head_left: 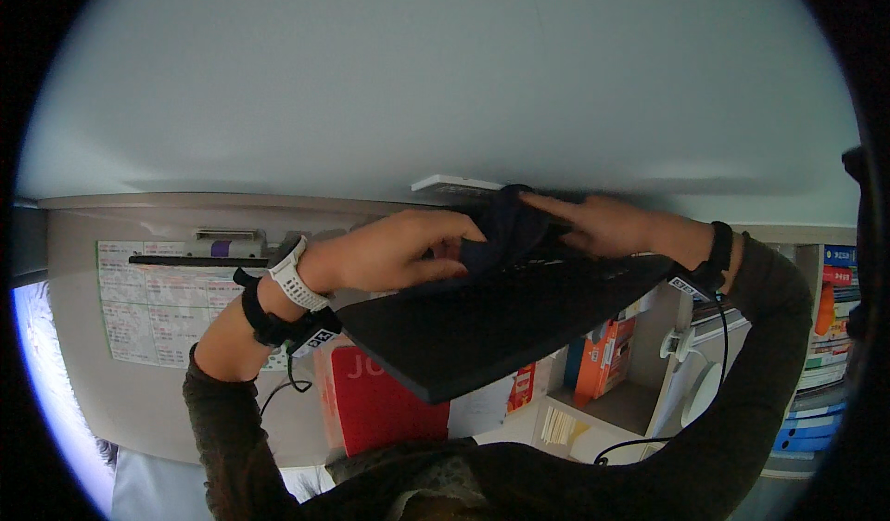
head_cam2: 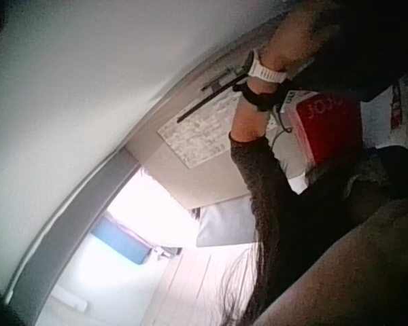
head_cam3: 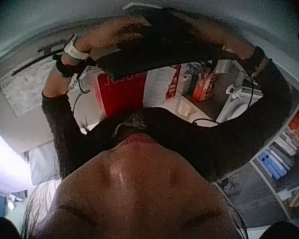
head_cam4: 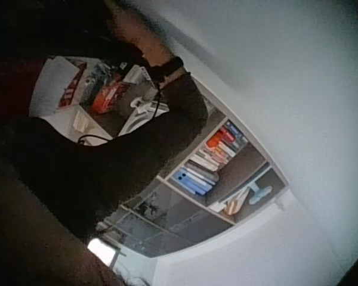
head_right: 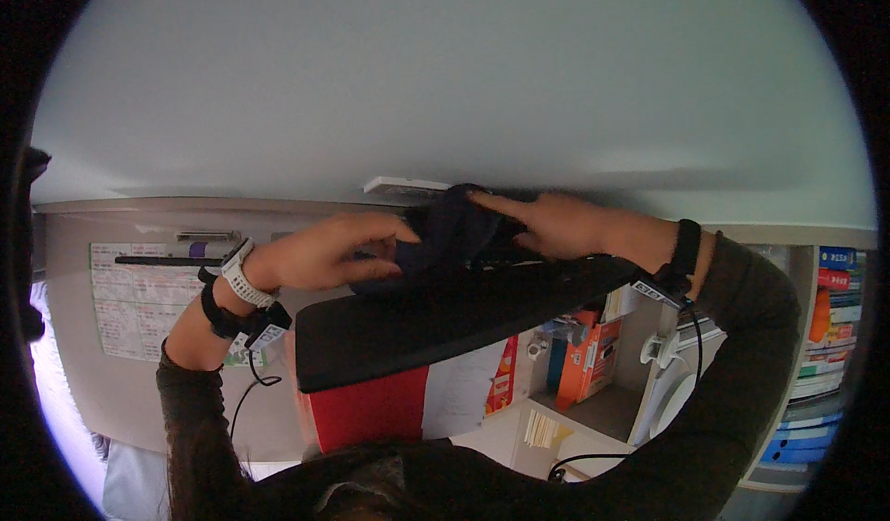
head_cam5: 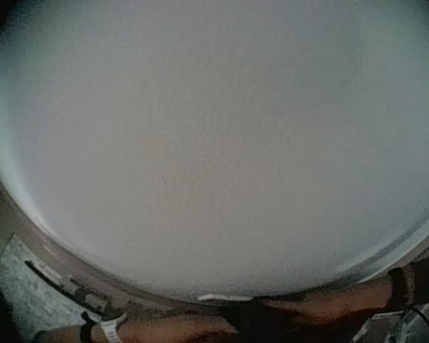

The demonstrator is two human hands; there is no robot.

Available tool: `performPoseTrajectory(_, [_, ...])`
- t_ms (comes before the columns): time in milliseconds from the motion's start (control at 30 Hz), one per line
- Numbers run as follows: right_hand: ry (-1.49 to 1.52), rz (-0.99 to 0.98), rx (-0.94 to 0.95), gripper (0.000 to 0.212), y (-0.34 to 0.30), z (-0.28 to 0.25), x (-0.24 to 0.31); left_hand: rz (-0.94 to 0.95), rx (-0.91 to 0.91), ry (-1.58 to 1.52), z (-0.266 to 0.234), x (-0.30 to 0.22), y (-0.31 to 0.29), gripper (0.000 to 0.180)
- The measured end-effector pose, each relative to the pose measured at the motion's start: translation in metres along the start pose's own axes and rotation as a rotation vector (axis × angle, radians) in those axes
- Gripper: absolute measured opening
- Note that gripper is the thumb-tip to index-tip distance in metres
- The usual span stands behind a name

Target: The person wipes a desk, monitor, and window sill using a dark cloth. They move items on the desk to access surfaces, then clean the monitor and desk, and finally wipe the window sill.

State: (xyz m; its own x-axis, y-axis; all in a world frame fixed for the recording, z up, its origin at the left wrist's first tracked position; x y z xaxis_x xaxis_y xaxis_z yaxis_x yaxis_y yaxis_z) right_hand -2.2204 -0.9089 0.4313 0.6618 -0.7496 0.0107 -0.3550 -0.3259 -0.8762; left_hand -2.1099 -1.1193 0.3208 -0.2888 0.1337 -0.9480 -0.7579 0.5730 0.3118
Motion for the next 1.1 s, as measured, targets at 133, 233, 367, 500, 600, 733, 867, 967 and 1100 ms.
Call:
performPoseTrajectory(133, [0.202,0.032,0.109,0.084,-0.003,0.001,-0.003,0.011,-0.010,-0.004,-0.001,-0.002,0.003,0.038])
performPoseTrajectory(233, [0.236,0.033,0.138,0.082,-0.003,0.000,-0.003,0.006,-0.017,-0.027,-0.002,-0.003,0.004,0.037])
performPoseTrajectory(367, [0.268,0.085,0.138,0.078,-0.002,0.000,-0.004,-0.013,-0.014,-0.001,-0.003,-0.001,0.005,0.036])
performPoseTrajectory(500, [0.271,0.082,0.131,0.080,0.001,0.001,-0.006,0.038,-0.015,0.034,-0.004,-0.001,0.007,0.036])
performPoseTrajectory(600, [0.260,0.088,0.125,0.082,0.001,0.002,-0.009,0.055,-0.019,0.017,-0.004,0.001,0.009,0.036])
performPoseTrajectory(733, [0.211,0.053,0.093,0.077,0.001,0.003,-0.014,0.060,-0.025,0.040,-0.004,0.004,0.014,0.034])
performPoseTrajectory(867, [0.219,0.065,0.087,0.080,0.001,0.011,-0.024,0.042,0.002,0.077,-0.003,0.008,0.020,0.034])
performPoseTrajectory(967, [0.219,0.038,0.041,0.084,0.003,0.013,-0.029,0.020,0.019,0.016,-0.002,0.009,0.022,0.034])
performPoseTrajectory(1100, [0.152,0.051,0.064,0.084,0.005,0.011,-0.032,0.043,0.013,0.059,-0.002,0.006,0.024,0.033])
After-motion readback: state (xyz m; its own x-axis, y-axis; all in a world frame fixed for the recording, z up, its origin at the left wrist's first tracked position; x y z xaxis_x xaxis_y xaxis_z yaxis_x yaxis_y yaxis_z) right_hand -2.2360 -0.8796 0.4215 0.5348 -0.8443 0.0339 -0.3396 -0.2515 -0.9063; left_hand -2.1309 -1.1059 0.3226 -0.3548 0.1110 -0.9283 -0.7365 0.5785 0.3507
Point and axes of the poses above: each hand's wrist, its own y-axis towards the middle knuckle, its own z-axis out of the palm, x = y × z, the point moved 4 cm from there along y, towards the middle knuckle, and after that the axes turned 1 degree about -y, right-handed, at the moved point
